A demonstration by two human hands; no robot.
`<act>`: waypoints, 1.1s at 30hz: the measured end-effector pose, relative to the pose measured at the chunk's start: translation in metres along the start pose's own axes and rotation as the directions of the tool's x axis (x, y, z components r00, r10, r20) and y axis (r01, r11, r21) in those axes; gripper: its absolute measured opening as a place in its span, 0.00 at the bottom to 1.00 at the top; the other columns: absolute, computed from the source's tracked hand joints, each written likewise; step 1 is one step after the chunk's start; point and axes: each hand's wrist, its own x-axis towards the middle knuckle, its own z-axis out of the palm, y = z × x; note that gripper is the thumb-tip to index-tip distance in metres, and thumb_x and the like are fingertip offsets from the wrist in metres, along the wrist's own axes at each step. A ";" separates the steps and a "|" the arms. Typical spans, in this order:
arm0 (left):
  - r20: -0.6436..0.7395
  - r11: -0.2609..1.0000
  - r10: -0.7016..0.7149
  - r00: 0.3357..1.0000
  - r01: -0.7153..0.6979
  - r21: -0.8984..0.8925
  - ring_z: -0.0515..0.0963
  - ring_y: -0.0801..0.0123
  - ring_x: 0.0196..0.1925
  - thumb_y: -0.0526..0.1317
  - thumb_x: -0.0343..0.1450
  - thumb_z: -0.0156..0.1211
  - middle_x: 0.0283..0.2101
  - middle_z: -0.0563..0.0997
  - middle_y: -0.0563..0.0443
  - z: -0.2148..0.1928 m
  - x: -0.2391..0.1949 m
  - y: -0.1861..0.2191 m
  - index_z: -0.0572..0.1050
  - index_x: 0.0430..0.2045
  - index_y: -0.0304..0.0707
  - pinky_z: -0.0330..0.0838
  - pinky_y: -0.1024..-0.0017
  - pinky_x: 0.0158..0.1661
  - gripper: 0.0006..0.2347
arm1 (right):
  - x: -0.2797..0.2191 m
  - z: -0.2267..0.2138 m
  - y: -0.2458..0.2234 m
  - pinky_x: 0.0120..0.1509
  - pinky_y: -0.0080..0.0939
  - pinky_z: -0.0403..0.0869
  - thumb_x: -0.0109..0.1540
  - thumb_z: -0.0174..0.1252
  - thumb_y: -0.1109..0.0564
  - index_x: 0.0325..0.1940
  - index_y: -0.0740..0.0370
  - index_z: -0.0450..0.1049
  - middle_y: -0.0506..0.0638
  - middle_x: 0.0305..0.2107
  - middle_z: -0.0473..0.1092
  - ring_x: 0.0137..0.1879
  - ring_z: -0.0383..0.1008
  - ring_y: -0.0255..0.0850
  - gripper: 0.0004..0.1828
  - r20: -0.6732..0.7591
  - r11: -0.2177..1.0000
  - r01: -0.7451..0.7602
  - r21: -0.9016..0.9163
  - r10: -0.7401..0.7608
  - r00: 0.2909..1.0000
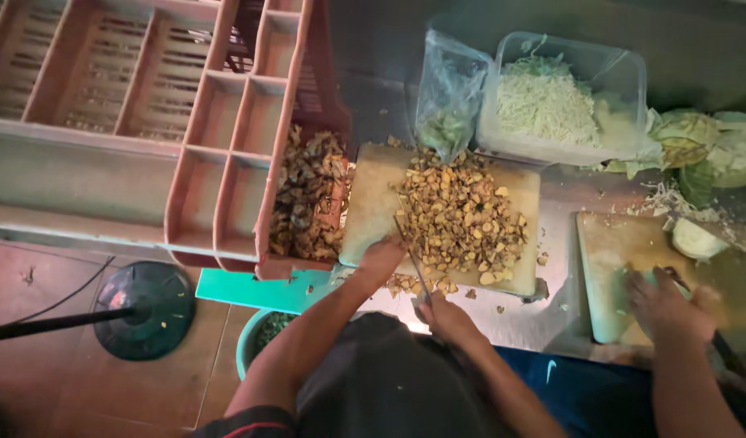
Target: The person chops ginger on a cutting board using a knife. Another person shreds cabbage on a separate cutting board nearby. The chopped ginger is transferred into a pink crate.
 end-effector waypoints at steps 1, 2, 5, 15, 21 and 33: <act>0.004 1.000 -0.005 1.000 0.005 -0.019 0.80 0.51 0.51 0.32 0.69 0.53 0.46 0.78 0.42 -0.002 0.003 -0.002 0.75 0.51 0.42 0.77 0.59 0.46 0.16 | 0.005 -0.007 -0.003 0.48 0.61 0.74 0.68 0.49 0.41 0.51 0.68 0.63 0.69 0.37 0.76 0.45 0.78 0.66 0.25 -0.009 0.999 0.052 -0.008 -0.053 0.999; -0.043 1.000 0.014 0.999 -0.015 -0.019 0.80 0.52 0.51 0.32 0.68 0.53 0.45 0.78 0.43 -0.003 0.007 -0.006 0.75 0.51 0.40 0.78 0.59 0.46 0.16 | 0.009 -0.012 -0.007 0.47 0.61 0.74 0.67 0.50 0.41 0.50 0.68 0.63 0.69 0.37 0.75 0.45 0.78 0.66 0.25 -0.018 0.994 0.105 -0.017 -0.105 0.994; -0.072 0.999 0.033 0.997 -0.034 -0.006 0.80 0.54 0.52 0.31 0.68 0.53 0.45 0.79 0.45 0.002 0.003 -0.008 0.75 0.50 0.37 0.78 0.62 0.46 0.16 | 0.006 -0.012 -0.010 0.49 0.60 0.74 0.67 0.48 0.42 0.54 0.66 0.62 0.70 0.36 0.76 0.45 0.78 0.65 0.24 -0.010 0.999 0.048 -0.009 -0.048 0.999; -0.237 0.997 0.051 0.970 -0.064 -0.045 0.79 0.53 0.51 0.32 0.65 0.54 0.47 0.79 0.44 0.016 -0.008 -0.024 0.77 0.40 0.40 0.76 0.61 0.47 0.12 | 0.020 -0.001 -0.004 0.49 0.58 0.76 0.68 0.51 0.41 0.65 0.82 0.48 0.72 0.38 0.76 0.46 0.78 0.64 0.41 -0.034 0.995 0.086 -0.055 -0.088 0.996; -0.141 0.999 -0.029 0.990 0.027 -0.020 0.80 0.54 0.52 0.32 0.67 0.54 0.46 0.78 0.45 0.018 -0.006 -0.016 0.76 0.38 0.39 0.77 0.62 0.49 0.09 | 0.012 -0.003 -0.011 0.44 0.61 0.75 0.65 0.46 0.44 0.64 0.63 0.58 0.68 0.31 0.77 0.38 0.80 0.64 0.28 0.061 0.995 0.002 0.101 -0.008 0.998; -0.184 0.997 -0.058 0.981 0.047 -0.061 0.79 0.52 0.50 0.30 0.65 0.55 0.44 0.77 0.43 0.007 -0.015 -0.015 0.74 0.38 0.36 0.77 0.61 0.47 0.09 | 0.015 -0.012 -0.029 0.45 0.60 0.75 0.69 0.50 0.36 0.48 0.67 0.64 0.66 0.31 0.75 0.39 0.78 0.63 0.28 0.081 0.996 0.091 0.016 -0.092 0.992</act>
